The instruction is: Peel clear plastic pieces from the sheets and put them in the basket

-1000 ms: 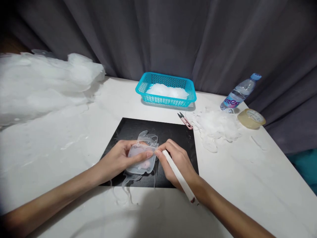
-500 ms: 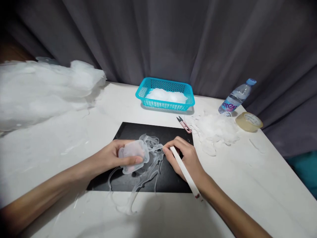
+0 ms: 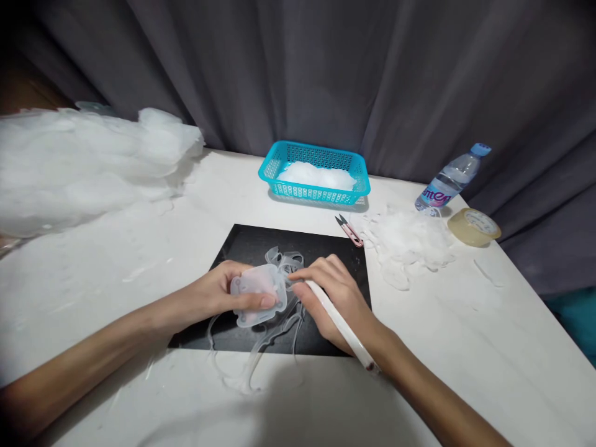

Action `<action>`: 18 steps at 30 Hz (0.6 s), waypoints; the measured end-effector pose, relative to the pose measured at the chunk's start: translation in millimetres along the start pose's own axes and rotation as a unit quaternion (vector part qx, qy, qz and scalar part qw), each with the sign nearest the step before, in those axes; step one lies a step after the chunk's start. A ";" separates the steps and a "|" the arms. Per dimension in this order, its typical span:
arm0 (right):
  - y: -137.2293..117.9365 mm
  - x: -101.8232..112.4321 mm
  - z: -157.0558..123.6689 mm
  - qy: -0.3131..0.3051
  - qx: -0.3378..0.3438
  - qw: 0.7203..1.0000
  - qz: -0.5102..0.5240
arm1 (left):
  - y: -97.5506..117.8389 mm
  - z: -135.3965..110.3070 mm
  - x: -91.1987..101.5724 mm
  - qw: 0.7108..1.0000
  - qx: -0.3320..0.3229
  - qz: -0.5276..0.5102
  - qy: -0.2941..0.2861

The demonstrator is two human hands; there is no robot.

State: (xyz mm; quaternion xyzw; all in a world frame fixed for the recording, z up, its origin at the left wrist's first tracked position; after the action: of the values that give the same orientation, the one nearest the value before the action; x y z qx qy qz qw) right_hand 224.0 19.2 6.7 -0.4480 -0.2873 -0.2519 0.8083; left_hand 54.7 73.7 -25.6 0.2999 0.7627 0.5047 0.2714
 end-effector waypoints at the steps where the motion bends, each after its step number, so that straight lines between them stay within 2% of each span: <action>1: -1.0 -4.7 0.2 -0.024 0.010 1.000 0.000 | -0.3 0.4 -0.9 1.000 -0.004 0.007 -0.007; 5: 0.7 -18.5 -1.8 -0.098 0.005 0.995 0.035 | 0.6 0.7 -5.7 0.999 -0.022 0.032 -0.034; 8: 3.6 -20.0 -2.3 -0.120 -0.025 0.989 0.079 | 1.8 0.5 -7.3 0.999 -0.027 0.025 -0.040; 13: 6.7 -16.2 0.5 -0.100 -0.048 0.987 0.115 | -1.6 0.3 -4.7 0.999 -0.010 0.022 -0.038; 18: 2.8 -19.6 -0.7 -0.057 -0.015 0.993 0.098 | -2.9 0.1 -6.3 0.999 -0.013 0.019 -0.047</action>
State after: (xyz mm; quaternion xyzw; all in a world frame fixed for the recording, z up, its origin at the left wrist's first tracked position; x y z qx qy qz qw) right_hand 212.2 22.9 -8.8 -0.4994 -0.2838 -0.1493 0.8048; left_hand 58.5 68.3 -27.6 0.3344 0.7365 0.5050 0.3014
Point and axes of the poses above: each hand's wrist, its own z-axis towards the middle knuckle, its own x-axis out of the back of the hand, y = z × x, the point moved 7 cm from there along z, towards the middle knuckle, and after that the axes turned 10 degrees about -z, right-handed, at the moved point
